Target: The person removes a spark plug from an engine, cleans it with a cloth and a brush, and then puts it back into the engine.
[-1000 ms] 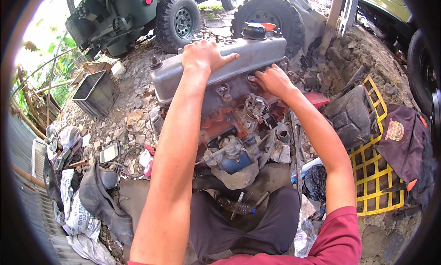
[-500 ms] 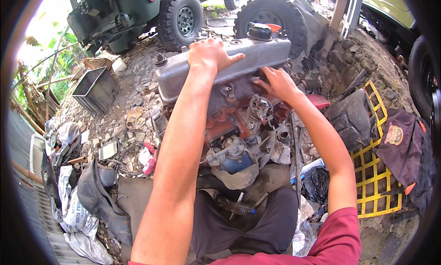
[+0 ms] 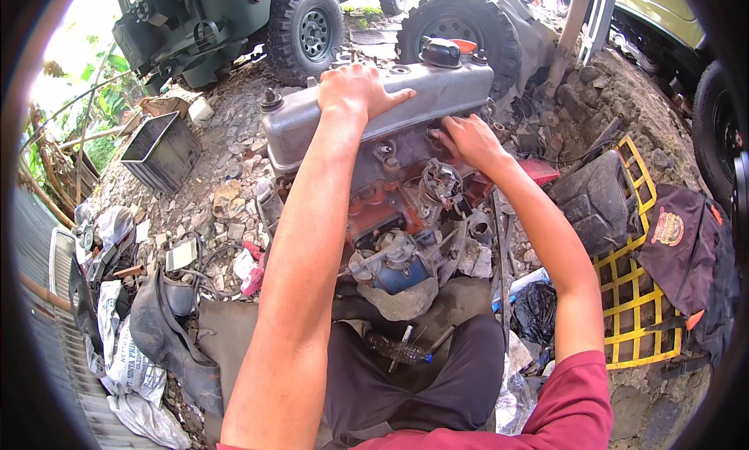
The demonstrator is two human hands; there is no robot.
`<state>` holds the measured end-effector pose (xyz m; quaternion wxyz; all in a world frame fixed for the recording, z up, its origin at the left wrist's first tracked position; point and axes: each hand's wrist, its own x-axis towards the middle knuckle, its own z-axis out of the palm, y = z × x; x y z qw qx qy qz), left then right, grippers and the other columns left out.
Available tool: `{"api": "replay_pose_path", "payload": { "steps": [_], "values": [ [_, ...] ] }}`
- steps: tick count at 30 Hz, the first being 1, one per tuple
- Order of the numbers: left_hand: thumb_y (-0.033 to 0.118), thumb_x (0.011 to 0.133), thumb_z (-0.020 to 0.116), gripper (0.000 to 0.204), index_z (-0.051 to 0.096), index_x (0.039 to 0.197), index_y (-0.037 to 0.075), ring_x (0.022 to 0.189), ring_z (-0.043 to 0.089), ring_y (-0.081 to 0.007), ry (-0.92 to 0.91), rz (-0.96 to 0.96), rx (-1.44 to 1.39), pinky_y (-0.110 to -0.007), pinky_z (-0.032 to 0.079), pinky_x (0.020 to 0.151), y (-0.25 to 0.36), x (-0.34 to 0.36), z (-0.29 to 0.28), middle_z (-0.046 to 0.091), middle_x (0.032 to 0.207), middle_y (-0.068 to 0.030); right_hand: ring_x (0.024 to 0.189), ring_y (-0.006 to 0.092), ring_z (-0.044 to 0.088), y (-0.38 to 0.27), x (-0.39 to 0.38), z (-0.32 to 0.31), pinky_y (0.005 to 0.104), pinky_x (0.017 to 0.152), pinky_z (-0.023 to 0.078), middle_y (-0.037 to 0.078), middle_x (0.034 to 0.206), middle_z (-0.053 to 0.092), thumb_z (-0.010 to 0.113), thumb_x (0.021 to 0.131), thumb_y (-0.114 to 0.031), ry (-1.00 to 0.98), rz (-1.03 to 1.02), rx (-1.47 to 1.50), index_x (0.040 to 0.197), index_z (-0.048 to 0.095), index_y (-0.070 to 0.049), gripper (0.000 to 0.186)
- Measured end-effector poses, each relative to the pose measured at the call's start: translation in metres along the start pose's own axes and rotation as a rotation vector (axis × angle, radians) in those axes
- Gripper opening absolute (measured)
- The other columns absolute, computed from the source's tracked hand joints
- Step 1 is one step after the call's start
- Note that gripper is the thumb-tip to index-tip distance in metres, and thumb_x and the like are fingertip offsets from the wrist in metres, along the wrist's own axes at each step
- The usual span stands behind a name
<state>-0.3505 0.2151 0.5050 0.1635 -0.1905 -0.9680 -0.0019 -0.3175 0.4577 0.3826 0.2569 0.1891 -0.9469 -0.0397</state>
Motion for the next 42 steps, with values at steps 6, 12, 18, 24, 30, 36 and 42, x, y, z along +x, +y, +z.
{"api": "replay_pose_path", "payload": {
  "steps": [6,12,18,24,30,36,42],
  "values": [
    [0.090,0.077,0.045,0.100,0.070,0.118,0.003,0.112,0.068,-0.0273,0.008,-0.001,0.002,-0.039,0.053,0.098,0.002,0.000,0.000,0.072,0.115,-0.0153,0.075,0.0363,0.067,0.014,0.002,0.003,0.0451,0.077,0.047,0.016,0.071,0.068,0.052,0.101,-0.031,0.074,-0.147,0.049,0.092,0.064,-0.005,0.030],
    [0.090,0.077,0.046,0.100,0.070,0.117,0.003,0.112,0.068,-0.0267,0.003,0.001,0.005,-0.038,0.053,0.098,0.001,0.000,0.001,0.072,0.114,-0.0151,0.072,0.0382,0.067,0.009,0.008,0.003,0.0474,0.076,0.049,0.018,0.069,0.068,0.052,0.101,-0.036,-0.044,0.009,-0.016,0.089,0.066,-0.003,0.037],
    [0.091,0.077,0.045,0.100,0.070,0.117,0.003,0.111,0.069,-0.0267,0.002,0.003,0.004,-0.039,0.053,0.098,0.003,0.001,0.000,0.072,0.113,-0.0152,0.071,0.0403,0.067,0.009,0.008,0.005,0.0499,0.074,0.050,0.020,0.070,0.068,0.053,0.101,-0.037,0.086,-0.090,0.037,0.087,0.066,-0.001,0.040],
    [0.091,0.076,0.045,0.100,0.070,0.117,0.003,0.110,0.069,-0.0271,0.006,0.003,0.005,-0.039,0.053,0.097,0.000,0.001,0.002,0.072,0.113,-0.0152,0.072,0.0424,0.066,-0.001,0.007,-0.006,0.0530,0.071,0.050,0.022,0.069,0.066,0.054,0.099,-0.034,0.020,0.048,0.116,0.088,0.063,-0.001,0.036],
    [0.091,0.076,0.045,0.101,0.070,0.117,0.002,0.112,0.068,-0.0271,0.004,0.005,0.005,-0.039,0.053,0.098,0.002,0.000,-0.001,0.072,0.114,-0.0155,0.073,0.0421,0.066,0.005,0.001,-0.001,0.0519,0.072,0.050,0.021,0.072,0.067,0.054,0.100,-0.033,0.005,-0.018,0.061,0.089,0.062,-0.004,0.032],
    [0.091,0.075,0.046,0.101,0.070,0.117,0.002,0.111,0.069,-0.0283,0.007,0.002,-0.004,-0.039,0.054,0.097,0.000,-0.001,-0.001,0.072,0.113,-0.0163,0.071,0.0399,0.067,0.004,0.002,-0.001,0.0499,0.072,0.050,0.018,0.068,0.066,0.054,0.099,-0.029,0.119,-0.075,0.049,0.098,0.061,-0.005,0.025],
    [0.091,0.075,0.047,0.102,0.070,0.117,0.002,0.112,0.068,-0.0282,-0.010,-0.003,-0.018,-0.039,0.054,0.097,0.004,-0.001,-0.003,0.072,0.114,-0.0158,0.075,0.0372,0.067,0.007,0.005,0.004,0.0472,0.076,0.049,0.016,0.071,0.067,0.056,0.099,-0.030,0.063,-0.094,-0.022,0.097,0.061,-0.004,0.027]
  ]
}}
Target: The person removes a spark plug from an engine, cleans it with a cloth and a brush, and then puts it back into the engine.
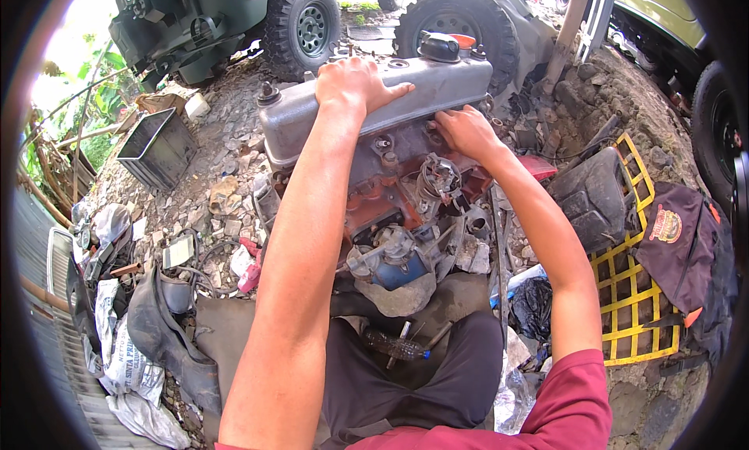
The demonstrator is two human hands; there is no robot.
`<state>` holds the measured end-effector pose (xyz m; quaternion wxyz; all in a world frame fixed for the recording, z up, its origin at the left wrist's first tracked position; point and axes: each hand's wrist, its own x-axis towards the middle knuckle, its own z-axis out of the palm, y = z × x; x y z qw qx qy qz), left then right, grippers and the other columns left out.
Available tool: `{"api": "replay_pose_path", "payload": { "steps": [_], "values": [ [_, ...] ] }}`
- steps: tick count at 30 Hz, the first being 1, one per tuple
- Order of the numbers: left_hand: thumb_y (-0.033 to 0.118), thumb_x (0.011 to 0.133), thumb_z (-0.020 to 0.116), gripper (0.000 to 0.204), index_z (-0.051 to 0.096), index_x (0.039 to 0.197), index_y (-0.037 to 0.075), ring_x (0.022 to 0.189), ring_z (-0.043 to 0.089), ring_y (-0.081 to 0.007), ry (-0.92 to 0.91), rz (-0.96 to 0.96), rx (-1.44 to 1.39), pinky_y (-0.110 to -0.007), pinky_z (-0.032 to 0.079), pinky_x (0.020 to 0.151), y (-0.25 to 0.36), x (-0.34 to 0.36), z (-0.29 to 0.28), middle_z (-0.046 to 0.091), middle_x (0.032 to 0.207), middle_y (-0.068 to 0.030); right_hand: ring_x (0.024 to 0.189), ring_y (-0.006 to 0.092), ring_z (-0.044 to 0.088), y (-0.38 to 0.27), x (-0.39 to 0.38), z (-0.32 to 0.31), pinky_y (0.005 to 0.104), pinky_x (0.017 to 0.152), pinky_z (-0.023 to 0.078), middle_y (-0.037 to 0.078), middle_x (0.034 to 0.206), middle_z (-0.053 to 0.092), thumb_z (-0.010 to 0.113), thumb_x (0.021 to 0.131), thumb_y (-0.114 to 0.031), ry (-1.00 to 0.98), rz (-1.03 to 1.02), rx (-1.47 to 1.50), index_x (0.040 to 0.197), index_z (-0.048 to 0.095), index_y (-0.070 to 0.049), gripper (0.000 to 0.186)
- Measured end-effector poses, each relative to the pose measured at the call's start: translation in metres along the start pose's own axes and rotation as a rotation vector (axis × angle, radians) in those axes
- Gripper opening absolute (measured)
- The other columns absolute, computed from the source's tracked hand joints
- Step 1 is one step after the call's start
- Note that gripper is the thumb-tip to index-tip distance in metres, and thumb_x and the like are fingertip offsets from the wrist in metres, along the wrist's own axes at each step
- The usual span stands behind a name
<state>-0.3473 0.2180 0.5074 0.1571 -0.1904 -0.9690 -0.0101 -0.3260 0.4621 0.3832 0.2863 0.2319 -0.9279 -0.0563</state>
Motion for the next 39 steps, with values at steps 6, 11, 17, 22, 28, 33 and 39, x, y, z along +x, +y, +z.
{"api": "replay_pose_path", "payload": {
  "steps": [6,11,17,22,28,33,39],
  "values": [
    [0.091,0.075,0.047,0.101,0.070,0.118,0.002,0.110,0.069,-0.0283,0.021,0.012,0.004,-0.040,0.055,0.096,-0.003,0.001,0.003,0.072,0.114,-0.0152,0.071,0.0365,0.067,-0.003,-0.006,0.004,0.0467,0.071,0.048,0.015,0.068,0.067,0.054,0.100,-0.030,0.037,0.055,0.007,0.088,0.063,-0.005,0.029],
    [0.090,0.075,0.048,0.100,0.070,0.118,0.003,0.110,0.069,-0.0282,0.006,-0.003,0.010,-0.040,0.055,0.096,-0.002,0.001,0.001,0.072,0.114,-0.0152,0.068,0.0380,0.067,-0.005,-0.001,0.004,0.0483,0.071,0.050,0.016,0.066,0.067,0.053,0.101,-0.032,0.003,0.099,-0.014,0.082,0.062,-0.005,0.034],
    [0.090,0.075,0.047,0.100,0.070,0.118,0.002,0.111,0.069,-0.0282,0.000,-0.004,0.021,-0.040,0.055,0.096,-0.001,0.000,0.001,0.072,0.115,-0.0155,0.068,0.0407,0.067,-0.005,-0.004,0.010,0.0505,0.070,0.052,0.019,0.063,0.065,0.051,0.101,-0.035,0.141,0.095,0.095,0.075,0.067,-0.004,0.044],
    [0.090,0.075,0.047,0.101,0.070,0.117,0.002,0.111,0.069,-0.0280,0.004,0.003,0.001,-0.040,0.054,0.096,-0.003,0.002,0.004,0.072,0.115,-0.0156,0.071,0.0407,0.067,-0.014,0.001,0.000,0.0515,0.071,0.051,0.021,0.069,0.067,0.052,0.101,-0.037,-0.057,0.241,0.071,0.079,0.066,-0.003,0.043],
    [0.091,0.075,0.047,0.101,0.070,0.117,0.002,0.110,0.069,-0.0280,0.017,0.001,0.008,-0.040,0.054,0.096,-0.002,0.001,0.003,0.072,0.113,-0.0154,0.074,0.0419,0.067,-0.011,-0.003,0.001,0.0517,0.073,0.051,0.022,0.073,0.068,0.052,0.101,-0.035,0.063,0.139,0.113,0.083,0.065,-0.003,0.039],
    [0.091,0.075,0.047,0.100,0.071,0.117,0.003,0.110,0.069,-0.0281,0.018,0.005,0.012,-0.040,0.054,0.096,-0.002,0.000,0.003,0.073,0.112,-0.0157,0.077,0.0427,0.067,-0.012,-0.001,-0.001,0.0516,0.075,0.050,0.021,0.075,0.068,0.052,0.101,-0.031,-0.042,0.199,0.114,0.087,0.063,-0.003,0.034],
    [0.091,0.076,0.046,0.101,0.070,0.117,0.002,0.110,0.069,-0.0281,0.033,0.008,0.018,-0.040,0.054,0.096,-0.002,0.002,0.004,0.072,0.113,-0.0160,0.076,0.0427,0.067,-0.005,-0.001,0.004,0.0527,0.074,0.051,0.022,0.073,0.067,0.051,0.102,-0.032,0.030,0.133,0.125,0.085,0.064,-0.003,0.035]
  ]
}}
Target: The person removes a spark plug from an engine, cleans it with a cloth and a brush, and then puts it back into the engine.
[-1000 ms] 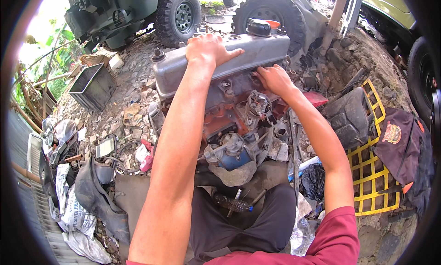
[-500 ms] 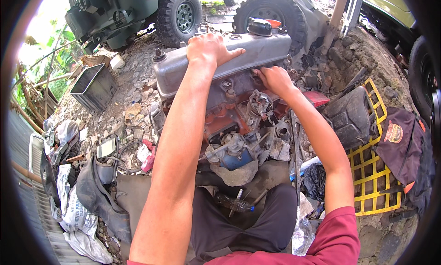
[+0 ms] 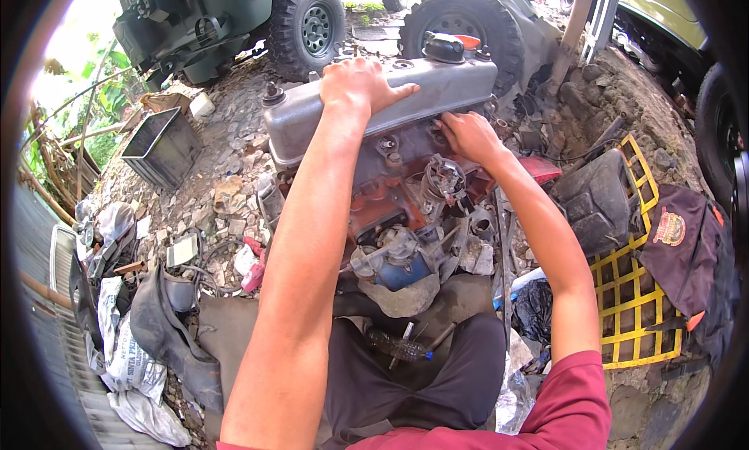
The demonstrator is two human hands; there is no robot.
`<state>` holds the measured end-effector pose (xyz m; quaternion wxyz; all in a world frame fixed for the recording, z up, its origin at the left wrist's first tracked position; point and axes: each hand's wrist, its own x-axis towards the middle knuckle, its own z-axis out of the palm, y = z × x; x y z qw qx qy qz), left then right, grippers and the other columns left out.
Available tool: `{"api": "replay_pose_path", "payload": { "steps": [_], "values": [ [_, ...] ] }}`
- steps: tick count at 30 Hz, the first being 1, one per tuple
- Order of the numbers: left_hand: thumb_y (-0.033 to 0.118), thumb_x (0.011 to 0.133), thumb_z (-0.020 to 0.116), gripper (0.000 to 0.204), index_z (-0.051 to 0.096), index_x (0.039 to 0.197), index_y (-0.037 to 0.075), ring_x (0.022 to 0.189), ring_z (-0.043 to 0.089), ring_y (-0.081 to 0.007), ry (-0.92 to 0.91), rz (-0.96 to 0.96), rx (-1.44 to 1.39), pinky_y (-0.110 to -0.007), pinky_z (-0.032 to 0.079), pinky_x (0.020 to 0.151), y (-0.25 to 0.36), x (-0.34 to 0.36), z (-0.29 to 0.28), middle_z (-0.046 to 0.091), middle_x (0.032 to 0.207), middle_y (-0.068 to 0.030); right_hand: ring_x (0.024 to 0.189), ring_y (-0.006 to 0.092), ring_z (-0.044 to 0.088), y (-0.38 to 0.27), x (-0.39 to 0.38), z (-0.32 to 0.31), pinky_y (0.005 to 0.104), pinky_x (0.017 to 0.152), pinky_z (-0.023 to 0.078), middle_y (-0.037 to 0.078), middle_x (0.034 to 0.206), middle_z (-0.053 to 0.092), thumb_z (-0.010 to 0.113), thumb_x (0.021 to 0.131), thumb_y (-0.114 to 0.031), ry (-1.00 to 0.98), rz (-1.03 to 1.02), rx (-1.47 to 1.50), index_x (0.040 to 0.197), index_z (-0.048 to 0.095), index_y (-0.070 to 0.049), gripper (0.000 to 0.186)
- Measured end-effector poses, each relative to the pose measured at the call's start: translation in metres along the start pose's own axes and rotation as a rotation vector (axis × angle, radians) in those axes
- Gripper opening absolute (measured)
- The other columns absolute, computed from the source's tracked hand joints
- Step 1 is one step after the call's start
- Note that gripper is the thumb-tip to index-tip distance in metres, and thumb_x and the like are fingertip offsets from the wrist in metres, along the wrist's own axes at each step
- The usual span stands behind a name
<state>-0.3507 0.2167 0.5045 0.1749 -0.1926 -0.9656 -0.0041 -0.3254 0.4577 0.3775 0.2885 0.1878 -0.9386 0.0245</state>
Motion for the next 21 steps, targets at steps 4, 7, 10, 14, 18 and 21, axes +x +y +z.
{"api": "replay_pose_path", "payload": {
  "steps": [4,7,10,14,18,21],
  "values": [
    [0.091,0.076,0.046,0.101,0.070,0.118,0.002,0.111,0.069,-0.0277,-0.041,-0.006,-0.004,-0.040,0.054,0.097,0.000,0.000,-0.002,0.072,0.114,-0.0160,0.077,0.0412,0.067,-0.003,-0.002,0.006,0.0523,0.074,0.050,0.021,0.077,0.068,0.051,0.101,-0.029,-0.126,0.095,-0.090,0.090,0.062,-0.004,0.029],
    [0.091,0.076,0.046,0.101,0.070,0.118,0.002,0.112,0.069,-0.0273,-0.038,-0.005,-0.008,-0.039,0.053,0.098,0.001,-0.001,-0.002,0.072,0.114,-0.0157,0.072,0.0402,0.067,-0.002,-0.006,0.007,0.0505,0.074,0.049,0.020,0.070,0.067,0.052,0.100,-0.027,0.054,-0.005,-0.051,0.089,0.061,-0.005,0.027],
    [0.091,0.076,0.046,0.101,0.070,0.118,0.002,0.112,0.068,-0.0276,-0.035,0.000,-0.014,-0.039,0.053,0.098,0.000,-0.001,-0.002,0.072,0.115,-0.0157,0.071,0.0384,0.067,0.003,-0.006,0.001,0.0482,0.074,0.048,0.019,0.068,0.066,0.052,0.100,-0.026,0.108,-0.115,-0.044,0.087,0.061,-0.005,0.025],
    [0.090,0.076,0.046,0.101,0.070,0.119,0.002,0.112,0.068,-0.0286,-0.036,0.004,-0.009,-0.039,0.053,0.098,0.001,0.000,-0.001,0.071,0.115,-0.0158,0.078,0.0346,0.068,-0.002,-0.004,0.003,0.0461,0.075,0.047,0.016,0.080,0.069,0.055,0.097,-0.021,-0.109,0.015,-0.151,0.090,0.060,-0.005,0.018],
    [0.090,0.077,0.045,0.100,0.069,0.120,0.003,0.112,0.068,-0.0288,-0.047,0.003,-0.006,-0.040,0.053,0.098,-0.001,0.000,-0.003,0.071,0.115,-0.0155,0.079,0.0365,0.066,-0.001,-0.007,0.005,0.0458,0.075,0.046,0.017,0.081,0.068,0.055,0.099,-0.023,-0.035,-0.009,-0.091,0.093,0.060,-0.005,0.019],
    [0.090,0.077,0.045,0.100,0.069,0.120,0.003,0.112,0.068,-0.0287,-0.032,0.002,-0.007,-0.040,0.053,0.098,-0.001,0.000,-0.001,0.071,0.115,-0.0154,0.076,0.0369,0.065,0.004,-0.011,0.005,0.0461,0.076,0.046,0.016,0.076,0.068,0.055,0.099,-0.024,0.094,-0.118,-0.029,0.093,0.061,-0.006,0.020]
  ]
}}
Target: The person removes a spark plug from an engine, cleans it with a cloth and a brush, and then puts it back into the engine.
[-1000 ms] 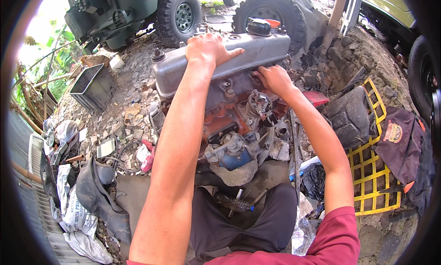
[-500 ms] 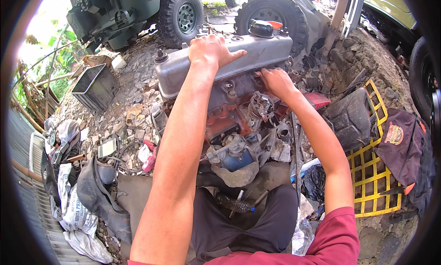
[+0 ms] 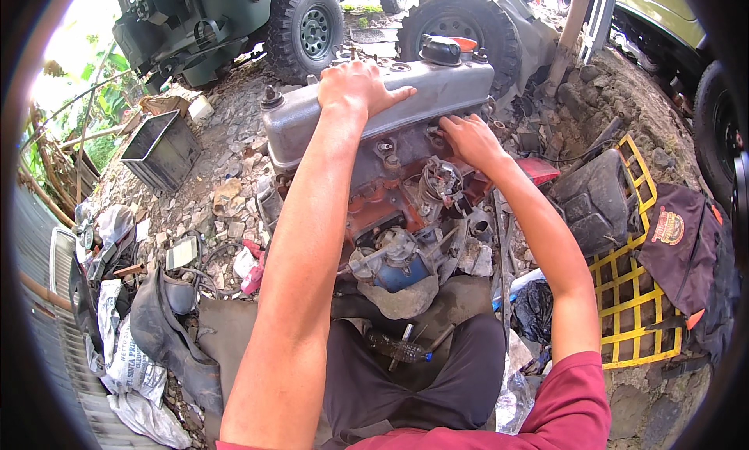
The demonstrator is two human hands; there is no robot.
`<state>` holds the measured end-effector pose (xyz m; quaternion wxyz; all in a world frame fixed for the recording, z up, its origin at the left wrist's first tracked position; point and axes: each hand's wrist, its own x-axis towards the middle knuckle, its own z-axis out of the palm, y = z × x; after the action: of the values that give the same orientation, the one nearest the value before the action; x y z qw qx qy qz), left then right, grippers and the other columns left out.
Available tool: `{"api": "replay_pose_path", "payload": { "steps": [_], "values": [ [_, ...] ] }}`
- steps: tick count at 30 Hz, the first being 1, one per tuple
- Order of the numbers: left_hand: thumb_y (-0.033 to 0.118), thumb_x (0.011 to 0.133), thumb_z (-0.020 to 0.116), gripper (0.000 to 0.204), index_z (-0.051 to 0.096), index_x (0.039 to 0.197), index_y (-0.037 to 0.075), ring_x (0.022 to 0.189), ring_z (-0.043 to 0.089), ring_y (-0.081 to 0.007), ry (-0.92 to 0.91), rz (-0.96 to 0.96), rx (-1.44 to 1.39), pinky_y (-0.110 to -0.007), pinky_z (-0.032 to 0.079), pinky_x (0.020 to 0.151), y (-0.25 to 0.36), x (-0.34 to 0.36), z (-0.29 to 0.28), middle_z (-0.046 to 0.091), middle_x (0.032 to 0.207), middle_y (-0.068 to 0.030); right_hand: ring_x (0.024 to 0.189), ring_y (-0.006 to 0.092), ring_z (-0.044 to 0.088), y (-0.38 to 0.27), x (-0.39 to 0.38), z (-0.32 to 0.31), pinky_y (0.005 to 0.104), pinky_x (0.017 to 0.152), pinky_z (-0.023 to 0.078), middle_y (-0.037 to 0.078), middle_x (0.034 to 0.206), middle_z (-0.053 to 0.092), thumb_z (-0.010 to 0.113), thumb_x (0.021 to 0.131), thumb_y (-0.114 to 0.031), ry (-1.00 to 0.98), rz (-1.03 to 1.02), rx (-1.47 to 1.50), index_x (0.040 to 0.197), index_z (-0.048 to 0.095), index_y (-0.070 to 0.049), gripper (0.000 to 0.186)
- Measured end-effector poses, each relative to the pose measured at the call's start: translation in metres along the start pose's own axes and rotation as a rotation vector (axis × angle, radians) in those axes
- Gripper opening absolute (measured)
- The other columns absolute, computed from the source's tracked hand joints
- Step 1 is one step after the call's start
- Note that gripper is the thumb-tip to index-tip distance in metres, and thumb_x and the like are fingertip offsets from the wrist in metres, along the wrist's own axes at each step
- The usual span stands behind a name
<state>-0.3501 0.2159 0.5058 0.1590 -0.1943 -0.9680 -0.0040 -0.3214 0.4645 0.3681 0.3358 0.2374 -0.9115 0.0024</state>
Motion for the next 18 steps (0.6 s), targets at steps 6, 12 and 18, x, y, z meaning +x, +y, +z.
{"api": "replay_pose_path", "payload": {
  "steps": [6,12,18],
  "values": [
    [0.091,0.077,0.044,0.101,0.069,0.121,0.003,0.113,0.068,-0.0286,-0.004,-0.003,0.007,-0.040,0.053,0.098,0.0012,0.0007,0.0010,0.071,0.116,-0.0155,0.078,0.0376,0.065,-0.0036,0.0061,-0.0034,0.0461,0.076,0.046,0.017,0.085,0.070,0.057,0.098,-0.027,-0.214,0.146,-0.032,0.095,0.061,-0.004,0.023],
    [0.091,0.076,0.045,0.101,0.069,0.120,0.002,0.113,0.068,-0.0281,-0.005,-0.015,0.014,-0.040,0.054,0.097,0.0019,-0.0015,-0.0008,0.071,0.116,-0.0155,0.079,0.0369,0.066,-0.0054,0.0022,-0.0082,0.0466,0.076,0.046,0.016,0.081,0.070,0.056,0.099,-0.031,-0.021,0.072,0.025,0.090,0.063,-0.005,0.028],
    [0.090,0.076,0.047,0.100,0.069,0.119,0.002,0.113,0.068,-0.0283,0.029,0.000,0.003,-0.040,0.054,0.097,0.0000,-0.0001,0.0010,0.071,0.115,-0.0156,0.081,0.0343,0.067,-0.0034,0.0090,-0.0053,0.0452,0.077,0.046,0.015,0.081,0.070,0.054,0.099,-0.033,-0.157,0.109,-0.032,0.092,0.063,-0.006,0.029]
  ]
}}
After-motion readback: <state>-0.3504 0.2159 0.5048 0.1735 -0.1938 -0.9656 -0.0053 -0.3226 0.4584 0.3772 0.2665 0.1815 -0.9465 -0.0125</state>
